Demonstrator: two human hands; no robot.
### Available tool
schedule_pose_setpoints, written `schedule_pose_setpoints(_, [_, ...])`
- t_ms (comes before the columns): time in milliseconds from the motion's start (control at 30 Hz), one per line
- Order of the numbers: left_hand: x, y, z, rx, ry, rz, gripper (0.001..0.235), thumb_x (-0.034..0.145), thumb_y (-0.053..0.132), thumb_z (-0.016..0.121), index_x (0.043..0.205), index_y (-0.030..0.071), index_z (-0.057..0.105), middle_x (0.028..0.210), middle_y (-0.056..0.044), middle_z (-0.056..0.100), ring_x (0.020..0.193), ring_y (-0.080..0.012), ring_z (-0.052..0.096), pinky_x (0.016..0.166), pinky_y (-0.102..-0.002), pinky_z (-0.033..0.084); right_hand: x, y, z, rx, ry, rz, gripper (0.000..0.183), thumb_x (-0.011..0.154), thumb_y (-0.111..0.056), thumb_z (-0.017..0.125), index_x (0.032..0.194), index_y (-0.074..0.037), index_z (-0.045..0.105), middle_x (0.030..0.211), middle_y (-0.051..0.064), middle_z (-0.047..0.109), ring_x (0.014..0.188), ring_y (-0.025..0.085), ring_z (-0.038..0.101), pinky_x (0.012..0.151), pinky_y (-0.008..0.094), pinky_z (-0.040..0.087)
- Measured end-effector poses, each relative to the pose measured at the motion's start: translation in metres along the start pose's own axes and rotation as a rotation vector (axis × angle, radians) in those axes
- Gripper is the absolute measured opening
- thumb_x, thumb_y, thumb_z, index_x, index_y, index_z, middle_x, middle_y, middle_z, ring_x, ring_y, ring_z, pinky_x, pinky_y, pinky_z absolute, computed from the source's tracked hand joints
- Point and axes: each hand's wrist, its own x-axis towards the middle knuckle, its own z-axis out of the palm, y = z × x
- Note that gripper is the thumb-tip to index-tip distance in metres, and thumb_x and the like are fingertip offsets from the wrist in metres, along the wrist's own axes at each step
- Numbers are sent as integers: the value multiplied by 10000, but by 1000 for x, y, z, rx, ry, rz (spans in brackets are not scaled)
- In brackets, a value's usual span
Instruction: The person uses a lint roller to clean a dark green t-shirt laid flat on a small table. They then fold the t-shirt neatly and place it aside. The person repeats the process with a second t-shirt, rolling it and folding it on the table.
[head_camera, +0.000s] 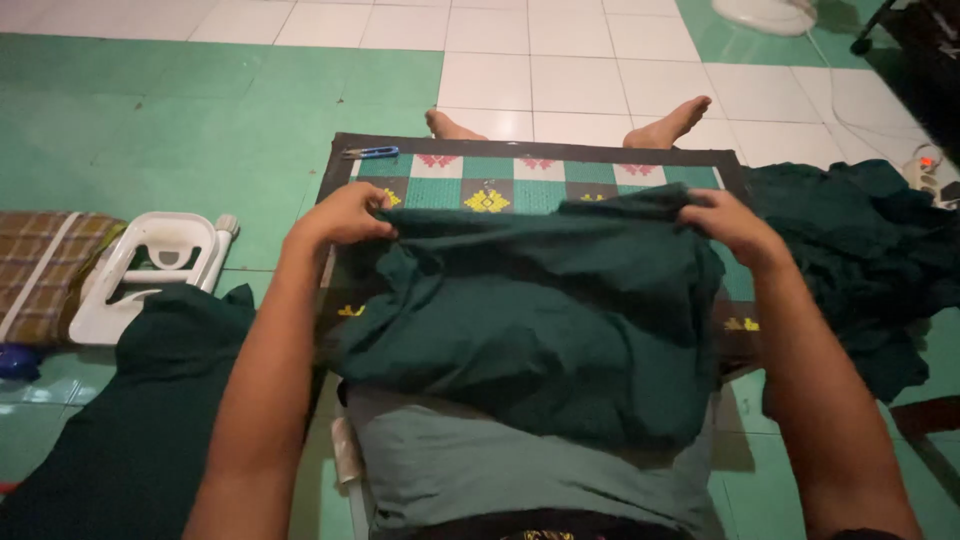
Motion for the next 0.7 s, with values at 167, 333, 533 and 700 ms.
schedule_pose_setpoints(167, [-1,9,-8,-489,-1,148,157,702,134,768,743,135,616,693,52,607,734,-149,595,710,-289,450,27,40,-31,620,74,-49,482,783,-69,565,1248,-136,675,1055,79,576,956,242,594,852,326,500])
schedule_pose_setpoints(333, [-23,46,-24,-188,-268,-146,490,759,37,752,1167,179,519,1186,-65,732,987,-252,620,825,-422,481,9,24,-45,278,-50,-135,210,922,-140,738,1123,-137,676,1001,12,668,960,149,613,836,281,456])
schedule_pose_setpoints(533, [-38,72,-26,150,-534,-43,952,682,739,636,1378,89,636,1417,-52,640,1254,-246,617,1004,-399,465,2,12,-53,-106,-313,-80,217,835,129,620,881,-78,574,867,99,621,735,240,587,628,370,480])
schedule_pose_setpoints(700, [-58,86,-10,20,-366,-167,740,961,651,388,1387,104,647,1412,-153,652,1263,-331,628,1045,-461,465,-49,-32,-39,-245,-451,-2,348,861,-256,758,1174,-152,646,1193,60,596,1108,212,548,930,382,440])
